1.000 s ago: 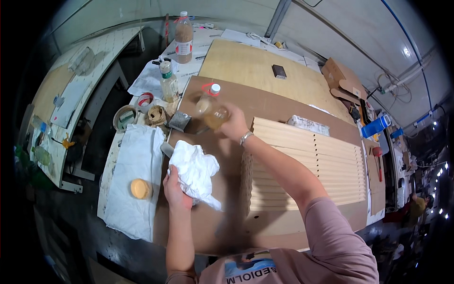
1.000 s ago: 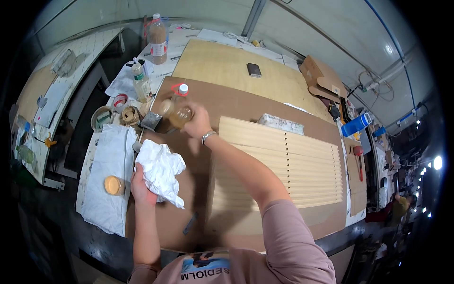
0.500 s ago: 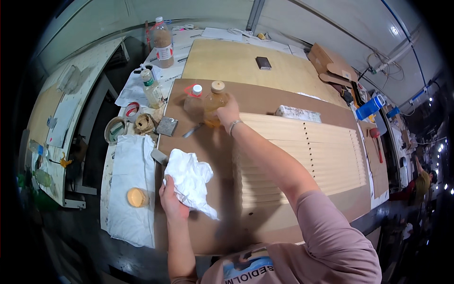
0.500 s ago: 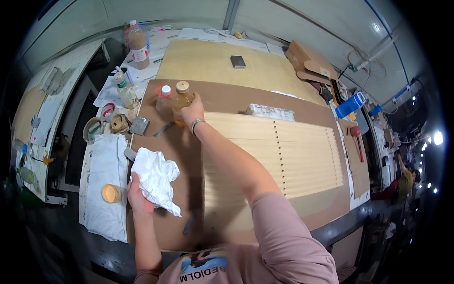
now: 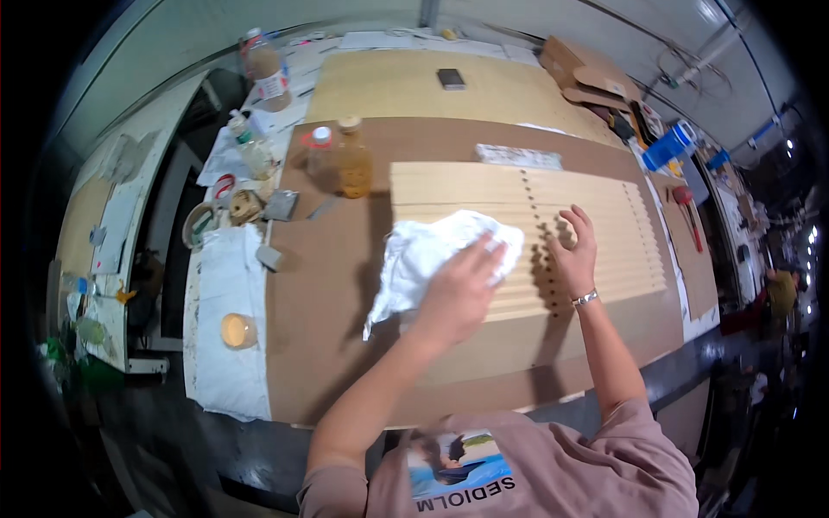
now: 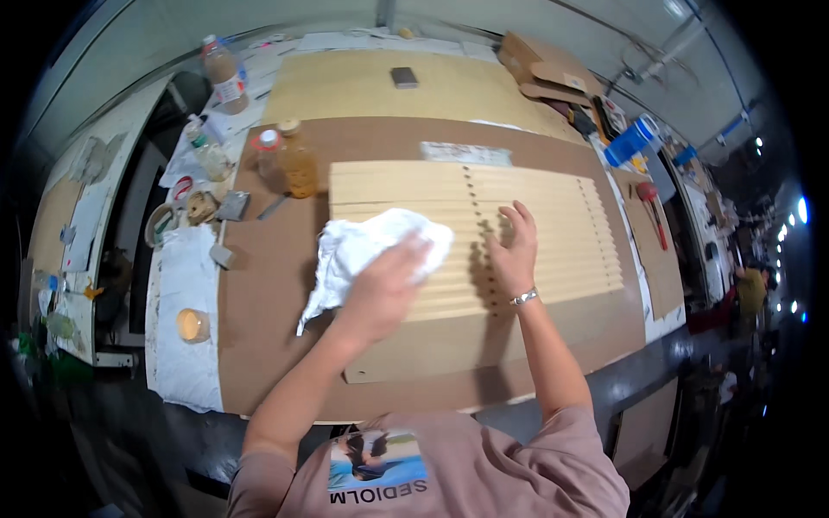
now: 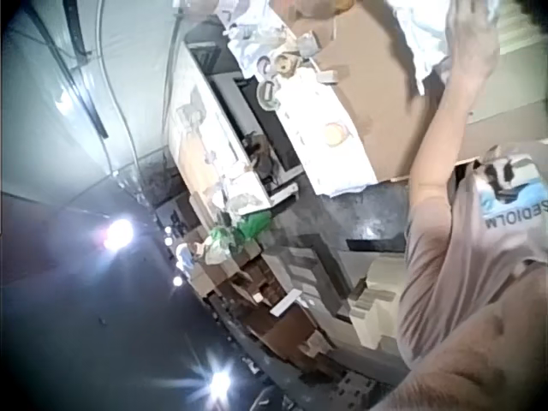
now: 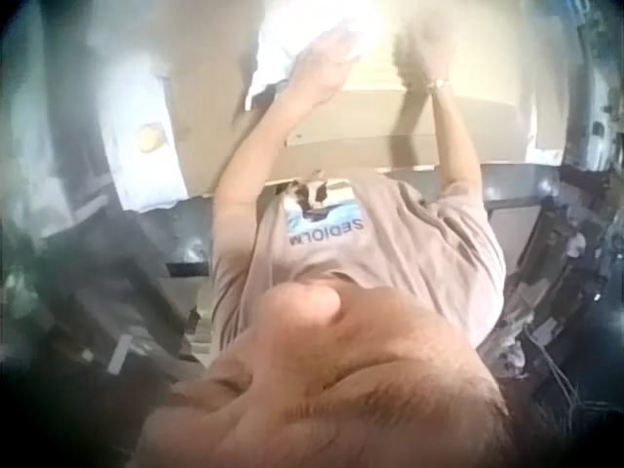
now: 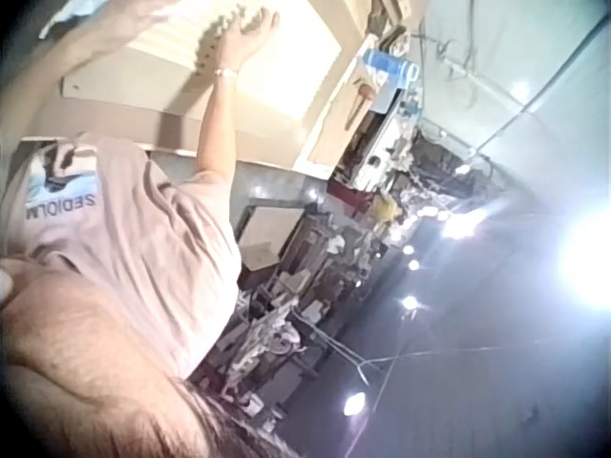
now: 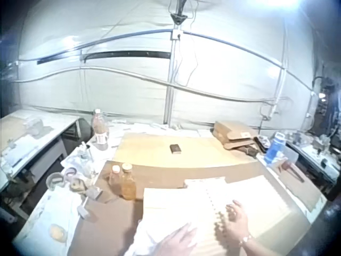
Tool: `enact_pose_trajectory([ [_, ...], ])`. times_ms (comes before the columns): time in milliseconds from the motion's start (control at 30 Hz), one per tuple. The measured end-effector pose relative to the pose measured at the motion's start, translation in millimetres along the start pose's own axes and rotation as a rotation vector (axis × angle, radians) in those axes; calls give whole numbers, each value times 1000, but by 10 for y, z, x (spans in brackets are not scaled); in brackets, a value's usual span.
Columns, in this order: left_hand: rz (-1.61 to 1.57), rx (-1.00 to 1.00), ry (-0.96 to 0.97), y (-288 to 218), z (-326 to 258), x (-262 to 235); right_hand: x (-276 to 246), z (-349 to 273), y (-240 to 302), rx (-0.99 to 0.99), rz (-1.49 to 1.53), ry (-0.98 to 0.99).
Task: The person wipes a wooden panel with a cloth, fetches a stack of panels from a pallet, and places them on the workbench. The person scrapes the edges of the panels with a small blade, then pours liquid from a bottle onto a cloth to wipe down the panels.
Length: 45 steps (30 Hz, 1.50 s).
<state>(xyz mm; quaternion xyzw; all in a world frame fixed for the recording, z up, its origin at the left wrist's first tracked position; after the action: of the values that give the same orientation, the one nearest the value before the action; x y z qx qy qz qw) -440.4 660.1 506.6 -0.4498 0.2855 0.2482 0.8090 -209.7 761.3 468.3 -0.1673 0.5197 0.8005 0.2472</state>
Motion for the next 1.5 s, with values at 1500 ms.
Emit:
enact_pose_trajectory([
  [1500,243,91,115,-1075,2709,3363,-2718,-802,-2633,344,415,-253],
])
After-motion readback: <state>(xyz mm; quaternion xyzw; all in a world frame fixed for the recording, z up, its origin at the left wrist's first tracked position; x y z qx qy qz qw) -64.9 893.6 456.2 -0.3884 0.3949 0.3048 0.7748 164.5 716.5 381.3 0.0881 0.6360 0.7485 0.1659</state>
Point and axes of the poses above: each hand's wrist, its own z-axis towards the middle knuckle, its own x-axis out of the palm, y = z × x, the point moved 6 cm from there along z, towards the middle knuckle, and after that the axes turned 10 degrees about z, right-handed, at the moved point
